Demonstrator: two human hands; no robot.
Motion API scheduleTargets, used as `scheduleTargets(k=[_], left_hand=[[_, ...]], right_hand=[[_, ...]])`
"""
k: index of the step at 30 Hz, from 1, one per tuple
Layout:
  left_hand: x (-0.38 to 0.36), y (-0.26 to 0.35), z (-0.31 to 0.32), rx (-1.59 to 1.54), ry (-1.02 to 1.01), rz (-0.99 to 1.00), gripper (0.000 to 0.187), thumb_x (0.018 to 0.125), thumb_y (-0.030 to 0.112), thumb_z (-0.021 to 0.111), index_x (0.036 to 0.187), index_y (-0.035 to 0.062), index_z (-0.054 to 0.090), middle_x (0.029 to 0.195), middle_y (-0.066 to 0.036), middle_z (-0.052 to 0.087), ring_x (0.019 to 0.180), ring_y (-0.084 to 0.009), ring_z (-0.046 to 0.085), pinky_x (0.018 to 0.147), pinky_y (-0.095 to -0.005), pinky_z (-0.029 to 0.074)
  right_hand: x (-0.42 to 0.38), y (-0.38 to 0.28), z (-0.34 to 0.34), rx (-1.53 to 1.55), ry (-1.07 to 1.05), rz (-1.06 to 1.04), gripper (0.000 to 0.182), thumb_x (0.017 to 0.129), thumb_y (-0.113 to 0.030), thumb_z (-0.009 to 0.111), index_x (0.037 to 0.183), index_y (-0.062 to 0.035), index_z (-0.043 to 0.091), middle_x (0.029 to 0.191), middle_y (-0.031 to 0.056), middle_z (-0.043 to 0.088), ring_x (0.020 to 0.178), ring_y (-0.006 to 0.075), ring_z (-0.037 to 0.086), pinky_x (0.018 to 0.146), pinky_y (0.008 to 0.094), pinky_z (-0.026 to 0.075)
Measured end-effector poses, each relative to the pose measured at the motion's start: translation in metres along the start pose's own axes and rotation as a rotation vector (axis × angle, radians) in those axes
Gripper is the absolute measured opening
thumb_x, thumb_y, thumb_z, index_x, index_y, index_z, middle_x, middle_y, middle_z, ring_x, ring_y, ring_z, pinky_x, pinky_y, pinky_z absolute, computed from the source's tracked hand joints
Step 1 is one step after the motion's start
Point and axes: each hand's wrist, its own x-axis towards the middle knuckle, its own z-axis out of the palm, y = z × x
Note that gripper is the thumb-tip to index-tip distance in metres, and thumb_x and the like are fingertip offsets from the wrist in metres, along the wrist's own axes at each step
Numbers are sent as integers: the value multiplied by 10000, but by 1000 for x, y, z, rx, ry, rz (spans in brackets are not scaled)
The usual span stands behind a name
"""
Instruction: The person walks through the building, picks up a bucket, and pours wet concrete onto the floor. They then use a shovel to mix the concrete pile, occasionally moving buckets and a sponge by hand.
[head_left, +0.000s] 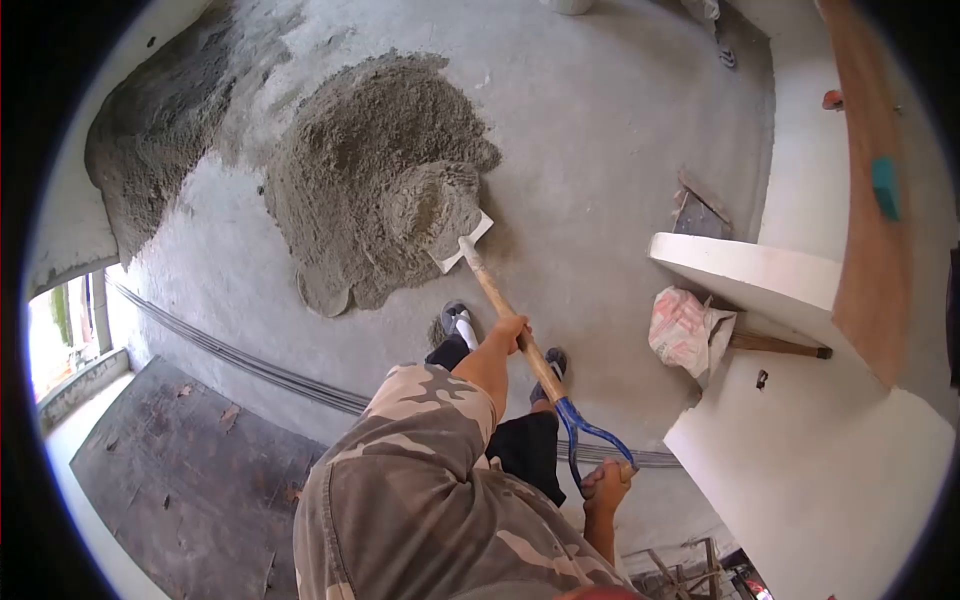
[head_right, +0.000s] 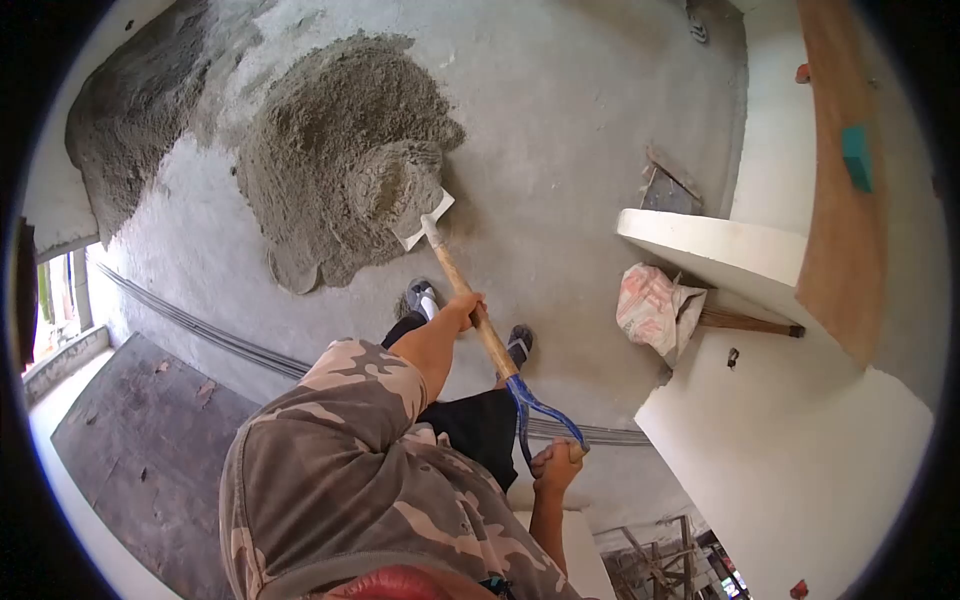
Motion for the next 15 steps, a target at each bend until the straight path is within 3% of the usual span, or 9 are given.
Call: scheduleTargets(k=[10,13,15], left_hand=[[-84,33,34,-134,-118,55,110,890,118,613,909,43,534,717,-97,559,622,-244,581,572,-410,529],[-117,90,28,-159,-126,171,109,892,122,605,882,38,538,699,-95,556,605,-237,577,559,-393,512],[-129,144,18,-162,-101,263,123,893,142,597,857,40,538,676,-86,553,589,-229,574,541,-373,501]], right_hand=[[-45,-86,-8,-85,-123,-257,65,836,-76,517,839,-68,453,564,22,430,381,145,443,348,265,398],[-41,-100,21,-64,-186,-257,67,841,-79,541,833,-73,474,596,39,485,408,137,479,353,255,386],[-39,-101,52,-299,-346,-376,113,837,-98,604,800,-74,500,656,46,554,477,136,534,401,274,415]])
